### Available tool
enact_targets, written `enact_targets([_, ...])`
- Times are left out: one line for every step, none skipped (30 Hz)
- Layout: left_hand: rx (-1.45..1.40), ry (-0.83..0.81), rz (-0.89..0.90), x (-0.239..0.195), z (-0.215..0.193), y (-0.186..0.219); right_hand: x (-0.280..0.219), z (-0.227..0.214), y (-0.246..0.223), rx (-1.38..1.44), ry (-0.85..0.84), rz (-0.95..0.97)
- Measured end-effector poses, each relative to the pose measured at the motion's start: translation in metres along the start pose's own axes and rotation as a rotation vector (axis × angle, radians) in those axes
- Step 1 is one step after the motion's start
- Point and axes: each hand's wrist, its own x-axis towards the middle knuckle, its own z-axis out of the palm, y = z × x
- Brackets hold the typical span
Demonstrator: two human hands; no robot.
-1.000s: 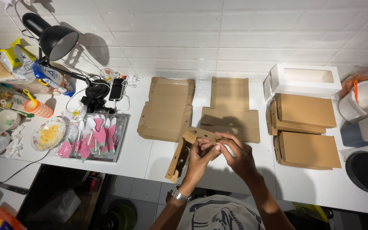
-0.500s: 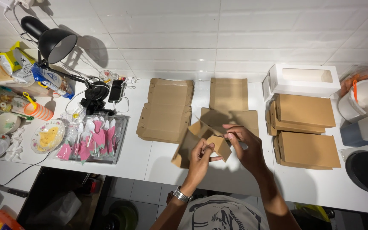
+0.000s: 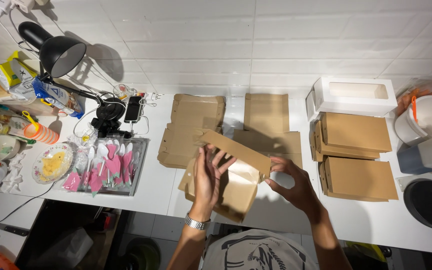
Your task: The person assembles flat cardboard boxes by folding the sides and locking the tabs. They place each completed box into a stack on the counter. The person repeats this process for several boxes throughout the clip.
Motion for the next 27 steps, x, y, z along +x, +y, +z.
enact_targets([0.020, -0.061, -0.046, -0.012, 0.016, 0.006, 0.003, 0.005, 0.003, 0.010, 0.097, -0.075])
enact_targets([0.040, -0.122, -0.091, -0.025, 0.031, 0.011, 0.005, 0.010, 0.007, 0.020, 0.195, -0.150])
enact_targets([0.040, -0.122, -0.091, -0.027, 0.029, -0.003, 0.008, 0.017, 0.005, 0.020, 0.195, -0.150])
enact_targets([0.067, -0.184, -0.119, -0.028, 0.026, -0.018, 0.011, 0.025, 0.002, 0.015, 0.253, -0.198])
enact_targets([0.093, -0.245, -0.144, -0.030, 0.023, -0.032, 0.014, 0.032, 0.001, 0.009, 0.310, -0.248])
enact_targets([0.092, -0.245, -0.142, -0.026, 0.017, -0.048, 0.014, 0.033, -0.003, 0.009, 0.308, -0.250])
enact_targets([0.140, -0.218, -0.127, -0.022, 0.010, -0.063, 0.016, 0.033, -0.007, -0.017, 0.283, -0.255])
enact_targets([0.188, -0.191, -0.113, -0.018, 0.003, -0.079, 0.017, 0.034, -0.011, -0.044, 0.257, -0.261])
enact_targets([0.187, -0.188, -0.110, -0.019, 0.006, -0.076, 0.018, 0.032, -0.013, -0.043, 0.253, -0.263])
enact_targets([0.178, -0.183, -0.094, -0.019, 0.008, -0.073, 0.019, 0.030, -0.016, -0.059, 0.253, -0.284])
enact_targets([0.168, -0.177, -0.079, -0.020, 0.010, -0.071, 0.020, 0.027, -0.018, -0.075, 0.252, -0.305])
enact_targets([0.165, -0.173, -0.077, -0.020, 0.011, -0.070, 0.021, 0.024, -0.022, -0.076, 0.247, -0.306])
enact_targets([0.162, -0.183, -0.059, -0.021, 0.011, -0.070, 0.022, 0.021, -0.026, -0.069, 0.230, -0.314])
enact_targets([0.159, -0.192, -0.041, -0.022, 0.011, -0.071, 0.022, 0.018, -0.030, -0.063, 0.212, -0.322])
enact_targets([0.159, -0.191, -0.040, -0.024, 0.015, -0.064, 0.023, 0.017, -0.029, -0.062, 0.212, -0.323])
enact_targets([0.180, -0.188, -0.026, -0.027, 0.020, -0.058, 0.024, 0.016, -0.029, -0.045, 0.195, -0.331])
enact_targets([0.204, -0.188, -0.014, -0.030, 0.024, -0.051, 0.024, 0.015, -0.028, -0.027, 0.182, -0.336])
enact_targets([0.206, -0.191, -0.016, -0.029, 0.024, -0.049, 0.025, 0.014, -0.030, -0.026, 0.185, -0.335])
enact_targets([0.230, -0.200, 0.000, -0.030, 0.024, -0.047, 0.026, 0.012, -0.031, 0.029, 0.169, -0.330])
enact_targets([0.254, -0.210, 0.017, -0.030, 0.025, -0.045, 0.026, 0.010, -0.032, 0.085, 0.153, -0.325])
enact_targets([0.256, -0.212, 0.017, -0.028, 0.021, -0.047, 0.027, 0.009, -0.035, 0.085, 0.156, -0.326])
enact_targets([0.271, -0.224, 0.028, -0.027, 0.018, -0.049, 0.027, 0.008, -0.039, 0.084, 0.150, -0.337])
enact_targets([0.286, -0.235, 0.037, -0.027, 0.014, -0.052, 0.026, 0.007, -0.042, 0.082, 0.143, -0.346])
enact_targets([0.288, -0.236, 0.035, -0.026, 0.012, -0.054, 0.024, 0.007, -0.043, 0.083, 0.145, -0.344])
enact_targets([0.295, -0.230, 0.047, -0.025, 0.010, -0.057, 0.024, 0.006, -0.045, 0.076, 0.144, -0.346])
enact_targets([0.303, -0.224, 0.059, -0.024, 0.008, -0.060, 0.023, 0.006, -0.046, 0.070, 0.142, -0.348])
enact_targets([0.304, -0.225, 0.059, -0.027, 0.014, -0.055, 0.022, 0.010, -0.045, 0.070, 0.143, -0.348])
